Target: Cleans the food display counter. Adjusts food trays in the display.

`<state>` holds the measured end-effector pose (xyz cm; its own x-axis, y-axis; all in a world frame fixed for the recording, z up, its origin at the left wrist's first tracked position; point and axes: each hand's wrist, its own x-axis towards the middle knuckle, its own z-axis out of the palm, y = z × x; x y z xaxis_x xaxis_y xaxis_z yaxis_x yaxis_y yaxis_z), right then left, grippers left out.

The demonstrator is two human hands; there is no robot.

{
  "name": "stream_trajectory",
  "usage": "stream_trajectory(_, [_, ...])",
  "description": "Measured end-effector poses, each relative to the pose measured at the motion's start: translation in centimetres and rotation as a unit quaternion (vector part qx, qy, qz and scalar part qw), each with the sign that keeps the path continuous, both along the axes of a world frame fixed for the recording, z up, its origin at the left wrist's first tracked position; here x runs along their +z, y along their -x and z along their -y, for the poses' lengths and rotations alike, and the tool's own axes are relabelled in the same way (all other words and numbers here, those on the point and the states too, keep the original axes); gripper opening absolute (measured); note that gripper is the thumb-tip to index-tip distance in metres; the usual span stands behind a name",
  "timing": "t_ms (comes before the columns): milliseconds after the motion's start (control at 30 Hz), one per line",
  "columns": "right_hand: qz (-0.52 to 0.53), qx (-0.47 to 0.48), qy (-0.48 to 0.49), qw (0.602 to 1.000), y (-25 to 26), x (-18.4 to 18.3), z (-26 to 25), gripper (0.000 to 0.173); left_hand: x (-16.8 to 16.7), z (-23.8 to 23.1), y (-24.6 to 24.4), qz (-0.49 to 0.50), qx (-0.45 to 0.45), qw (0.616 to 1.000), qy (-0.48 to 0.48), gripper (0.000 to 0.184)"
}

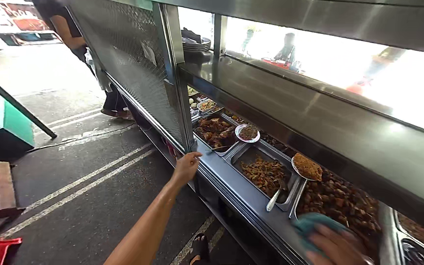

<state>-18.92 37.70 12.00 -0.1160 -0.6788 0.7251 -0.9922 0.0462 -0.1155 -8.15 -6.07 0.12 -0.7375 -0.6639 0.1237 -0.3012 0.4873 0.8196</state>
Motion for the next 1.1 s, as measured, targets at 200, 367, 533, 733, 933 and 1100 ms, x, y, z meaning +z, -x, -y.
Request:
stream_trajectory(200, [0.115,0.106,-0.241,0.958,6.8,-16.2,18.6,0.028,-1.3,3.7,6.8,0.147,-0.057,0.986,0.053,0.043])
stream_trajectory(367, [0.189,0.097,-0.352,0.912,8.0,-16.7,20.4,0.056,-2.6,5.8,9.6,0.228,-0.095,0.967,0.058,0.042])
stream_trajectory(533, [0.211,0.094,-0.36,0.904,8.1,-18.6,23.2,0.064,-2.1,7.5,10.4,0.223,-0.147,0.962,0.048,0.027])
stream_trajectory(733, [0.196,0.141,-0.378,0.894,8.7,-18.1,35.8,0.068,1.7,8.6,11.8,0.212,-0.151,0.964,0.062,0.022])
stream_trajectory(933, [0.197,0.05,-0.294,0.934,4.8,-18.7,43.1,0.04,3.1,9.1,12.4,0.197,-0.181,0.96,0.085,0.019])
stream_trajectory(1100, [0.202,0.093,-0.297,0.929,5.9,-18.9,40.6,0.05,2.8,9.7,12.1,0.186,-0.172,0.965,0.074,0.016])
